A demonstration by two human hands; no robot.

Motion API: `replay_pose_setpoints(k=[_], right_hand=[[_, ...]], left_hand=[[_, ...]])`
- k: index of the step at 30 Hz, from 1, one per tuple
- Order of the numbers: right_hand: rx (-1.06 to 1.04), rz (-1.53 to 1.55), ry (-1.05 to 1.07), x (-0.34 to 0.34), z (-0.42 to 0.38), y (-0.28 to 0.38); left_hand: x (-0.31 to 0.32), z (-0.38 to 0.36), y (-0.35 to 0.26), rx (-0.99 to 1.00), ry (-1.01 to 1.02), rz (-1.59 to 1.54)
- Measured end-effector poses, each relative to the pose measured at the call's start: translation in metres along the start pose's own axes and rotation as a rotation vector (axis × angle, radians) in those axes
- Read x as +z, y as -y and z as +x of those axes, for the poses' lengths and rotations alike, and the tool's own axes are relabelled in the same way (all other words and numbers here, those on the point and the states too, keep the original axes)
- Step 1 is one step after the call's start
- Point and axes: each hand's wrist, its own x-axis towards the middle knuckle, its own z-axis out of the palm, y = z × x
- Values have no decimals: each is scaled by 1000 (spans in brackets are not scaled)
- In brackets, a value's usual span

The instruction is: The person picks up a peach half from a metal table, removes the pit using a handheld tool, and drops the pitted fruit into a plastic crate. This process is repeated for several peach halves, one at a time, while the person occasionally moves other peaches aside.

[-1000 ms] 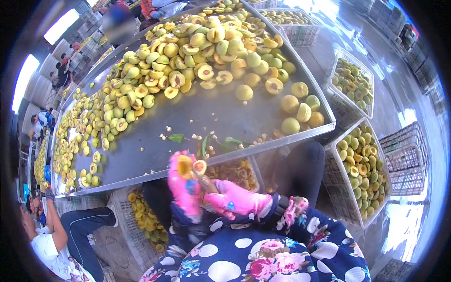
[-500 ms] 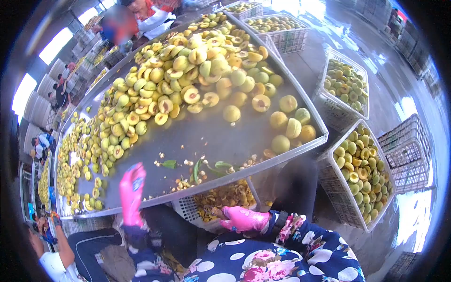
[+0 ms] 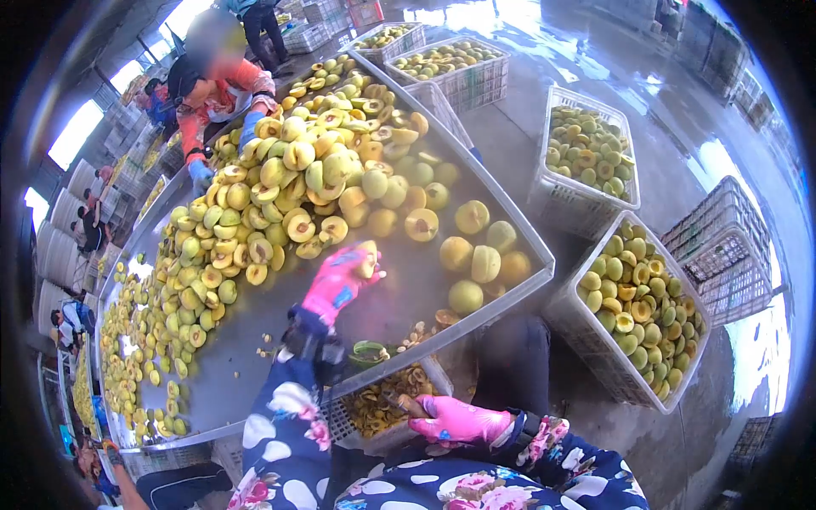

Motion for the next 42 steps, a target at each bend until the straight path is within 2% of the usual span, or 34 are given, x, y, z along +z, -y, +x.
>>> replay_pose_setpoints(k=[3,6,7,11,14,17,19,21,24,27,30,33,36,38,40,42], right_hand=[[-31,82,4,2,-4,19],[-117,62,-30,15,-5,50],[-160,27,-35,20,1,53],[-324,-149,-123,42,7,64],[-366,-47,-133,53,12,61],[-437,154,-281,57,16,69],[-456,138,-301,55,20,78],[-506,191,-254,56,26,81],[-518,129,-332,56,40,70],[-468,139,-299,53,49,64],[-408,142,-253,57,50,64],[-402,140,-191,59,49,64],[-417,86,-122,71,48,60],[-408,-5,-102,70,44,57],[-330,-19,-47,71,24,68],[-334,-153,-121,77,5,76]], left_hand=[[0,-72,-24,-55,185,-496],[15,-130,-31,-135,60,-878],[17,-144,-29,-117,-20,-887],[25,-184,-11,7,-121,-716],[32,-201,-3,37,-155,-710],[46,-214,1,103,-184,-634],[51,-219,9,203,-98,-562],[57,-222,15,232,-128,-477],[63,-225,15,241,-219,-377],[53,-227,31,231,-241,-361],[46,-230,38,279,-298,-86],[49,-234,41,294,-326,-125],[48,-232,57,356,-503,258],[34,-231,74,335,-529,-76],[34,-239,43,247,-480,-500],[24,-247,26,267,-347,-538]])
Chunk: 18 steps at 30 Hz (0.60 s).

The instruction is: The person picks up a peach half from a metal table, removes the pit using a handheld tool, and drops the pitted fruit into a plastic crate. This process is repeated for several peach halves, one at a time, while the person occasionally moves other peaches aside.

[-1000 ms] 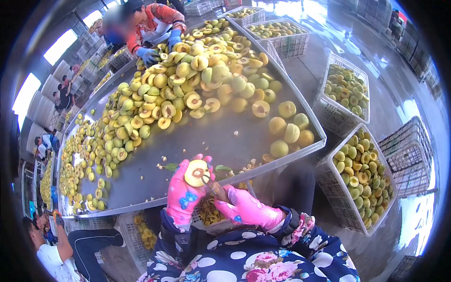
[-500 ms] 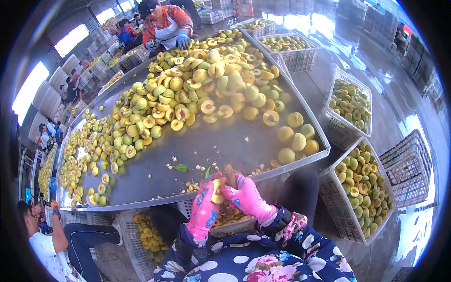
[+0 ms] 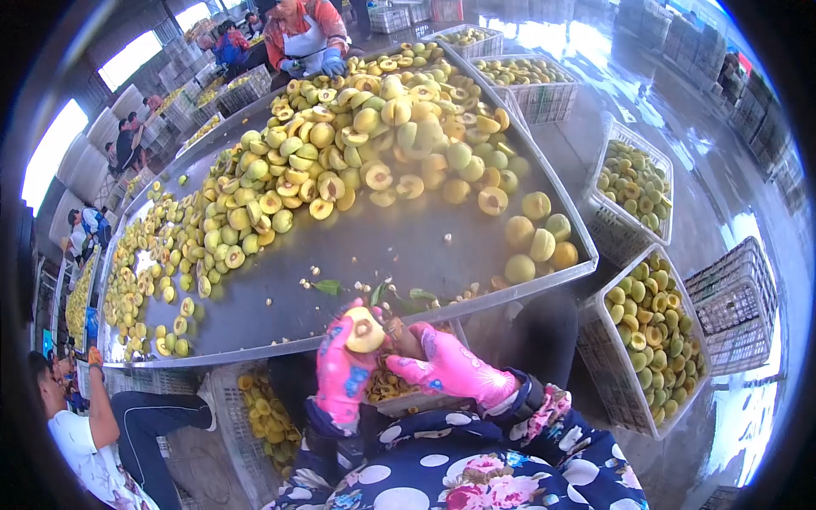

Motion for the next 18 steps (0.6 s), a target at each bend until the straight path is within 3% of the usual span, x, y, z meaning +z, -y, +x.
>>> replay_pose_setpoints(k=[7,10,18], right_hand=[[34,-313,32,13,-12,-6],[-61,-379,-2,16,-12,-9],[-64,-405,-52,21,-9,-18]], left_hand=[[16,-10,-9,-21,-25,5],[19,-14,-8,-28,-34,61],[30,-18,-5,4,-99,106]])
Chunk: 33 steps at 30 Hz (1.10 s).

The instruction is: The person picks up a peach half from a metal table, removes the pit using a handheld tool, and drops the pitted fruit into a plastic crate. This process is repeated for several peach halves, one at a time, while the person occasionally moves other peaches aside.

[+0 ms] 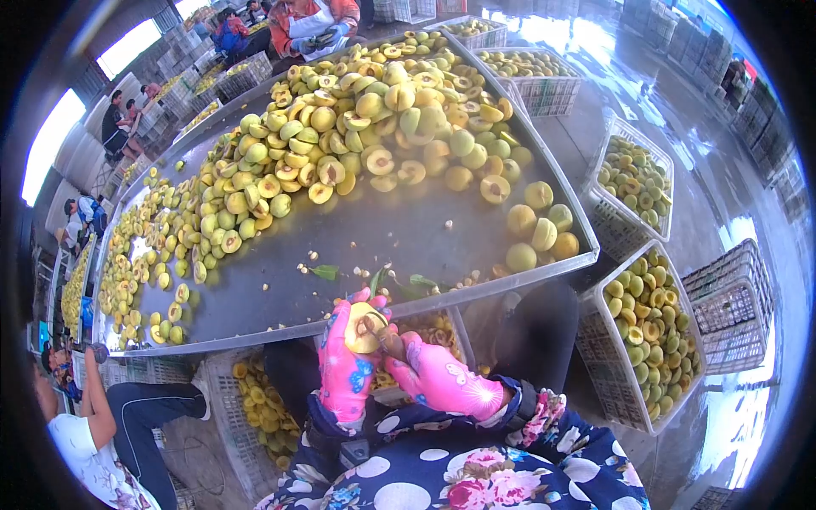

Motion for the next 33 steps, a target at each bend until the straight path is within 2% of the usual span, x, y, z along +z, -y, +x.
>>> replay_pose_setpoints(k=[1,4,7,10,16,19,22,25,28,30,32,33], right_hand=[[0,-13,1,1,1,-2],[-228,-234,-97,9,2,-16],[-365,-273,-168,16,10,-32],[-104,-201,-40,8,8,-21],[-113,-224,62,5,12,-30],[226,64,204,-4,10,-3],[340,299,299,-7,14,-8],[-166,-124,50,10,22,-36],[238,361,312,2,22,-14],[285,481,388,6,27,-24],[326,436,386,7,26,-18],[294,212,357,8,27,-23]], left_hand=[[0,0,3,12,-6,3],[-1,1,10,40,-30,27],[0,3,14,39,-57,55],[-4,8,18,21,-65,73],[-21,21,24,-31,-41,123],[-24,20,26,-15,-52,183],[-26,21,25,-29,-66,195],[-26,23,27,-25,-104,206],[-25,23,29,56,-186,259],[-22,17,24,54,-183,212],[-39,21,34,12,-155,138],[-45,22,33,12,-116,169]])
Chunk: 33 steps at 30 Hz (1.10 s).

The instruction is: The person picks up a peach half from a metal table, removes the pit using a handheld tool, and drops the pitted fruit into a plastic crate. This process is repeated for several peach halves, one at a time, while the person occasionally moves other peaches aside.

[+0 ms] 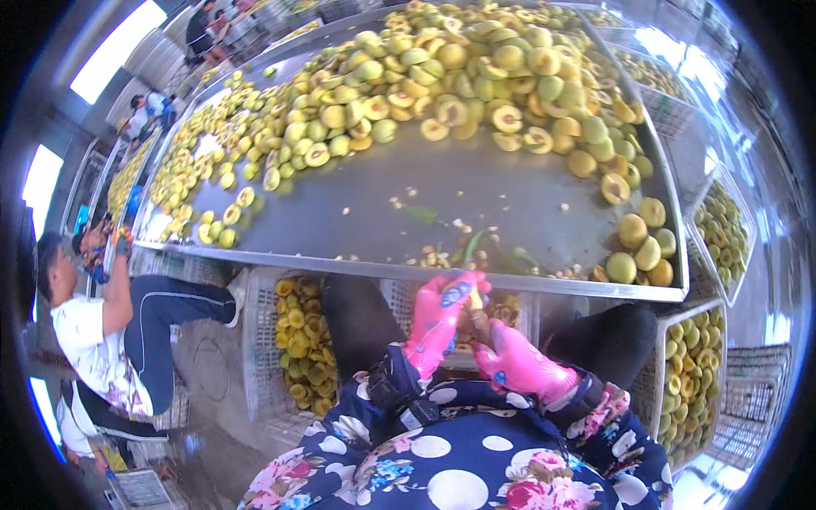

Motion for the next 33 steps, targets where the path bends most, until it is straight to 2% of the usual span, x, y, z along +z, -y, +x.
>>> replay_pose_setpoints(k=[1,4,7,9,10,13,17,20,22,25,33], right_hand=[[-1,-217,-72,-1,3,-3],[44,76,85,-3,7,-5],[108,289,115,5,5,6],[97,281,90,9,9,3],[87,213,68,9,14,-3],[-16,-329,-121,8,16,-5],[112,-71,89,-1,14,-8],[118,134,127,0,13,-13],[76,157,127,1,14,-18],[43,190,105,3,13,-14],[7,407,104,15,10,-18]], left_hand=[[-4,2,1,-1,47,27],[-9,-1,-2,3,44,25],[-11,-1,-7,-73,10,-11],[-10,-3,1,-34,-75,-122],[-11,-2,3,-48,-76,-140],[-22,1,8,-111,-42,-90],[-33,0,11,-130,66,-51],[-31,-3,7,-143,44,-25],[-25,-5,1,-174,7,-27],[-30,-1,2,-261,29,-222],[-14,-8,8,-110,-61,-201]])
